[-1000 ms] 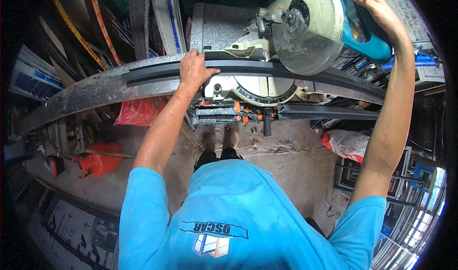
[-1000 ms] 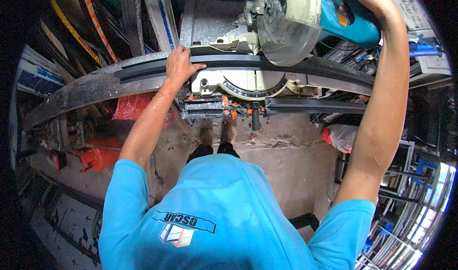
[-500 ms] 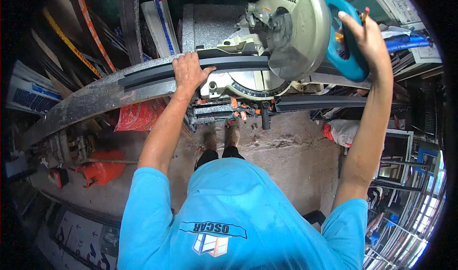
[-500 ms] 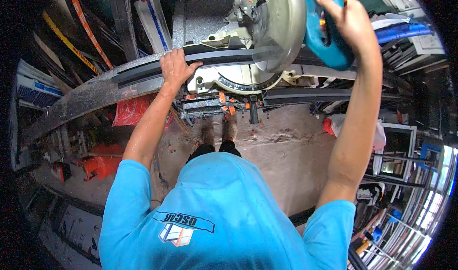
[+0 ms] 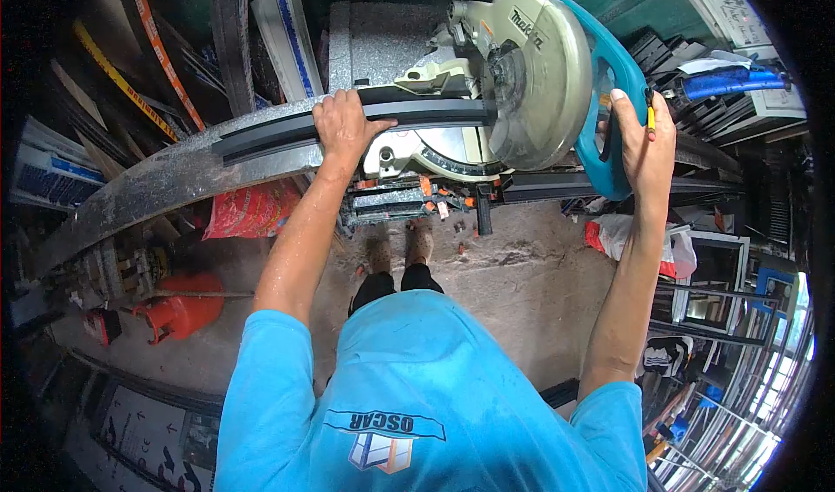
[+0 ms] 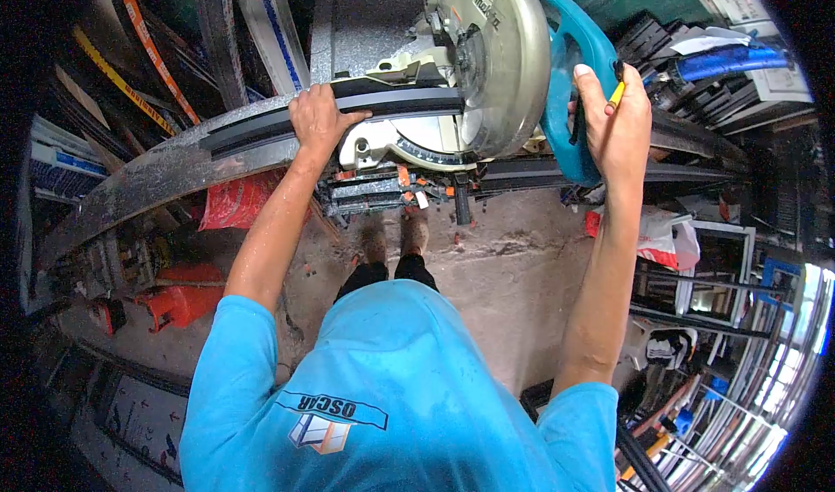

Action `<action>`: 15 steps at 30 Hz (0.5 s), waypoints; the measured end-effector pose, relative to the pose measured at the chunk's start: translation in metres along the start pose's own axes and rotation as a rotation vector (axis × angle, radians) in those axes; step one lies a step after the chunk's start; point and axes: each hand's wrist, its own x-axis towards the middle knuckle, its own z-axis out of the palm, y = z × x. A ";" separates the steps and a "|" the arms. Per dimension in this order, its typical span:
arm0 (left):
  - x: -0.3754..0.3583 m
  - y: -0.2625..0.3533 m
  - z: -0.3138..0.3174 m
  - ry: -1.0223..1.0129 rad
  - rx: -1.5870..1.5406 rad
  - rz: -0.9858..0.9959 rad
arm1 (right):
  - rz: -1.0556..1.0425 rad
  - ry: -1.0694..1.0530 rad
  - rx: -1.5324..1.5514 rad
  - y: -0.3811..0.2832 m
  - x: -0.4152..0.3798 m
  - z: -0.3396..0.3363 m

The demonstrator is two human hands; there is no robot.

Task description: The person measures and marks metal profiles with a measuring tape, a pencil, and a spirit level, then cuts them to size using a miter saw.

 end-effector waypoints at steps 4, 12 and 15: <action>0.000 0.000 0.000 0.000 0.006 0.010 | -0.023 0.016 -0.005 0.004 0.000 0.001; 0.002 0.007 -0.006 -0.070 0.023 -0.043 | -0.025 0.029 -0.010 0.004 -0.003 0.003; 0.004 0.009 -0.008 -0.091 0.038 -0.056 | -0.007 0.032 -0.004 0.003 -0.005 0.004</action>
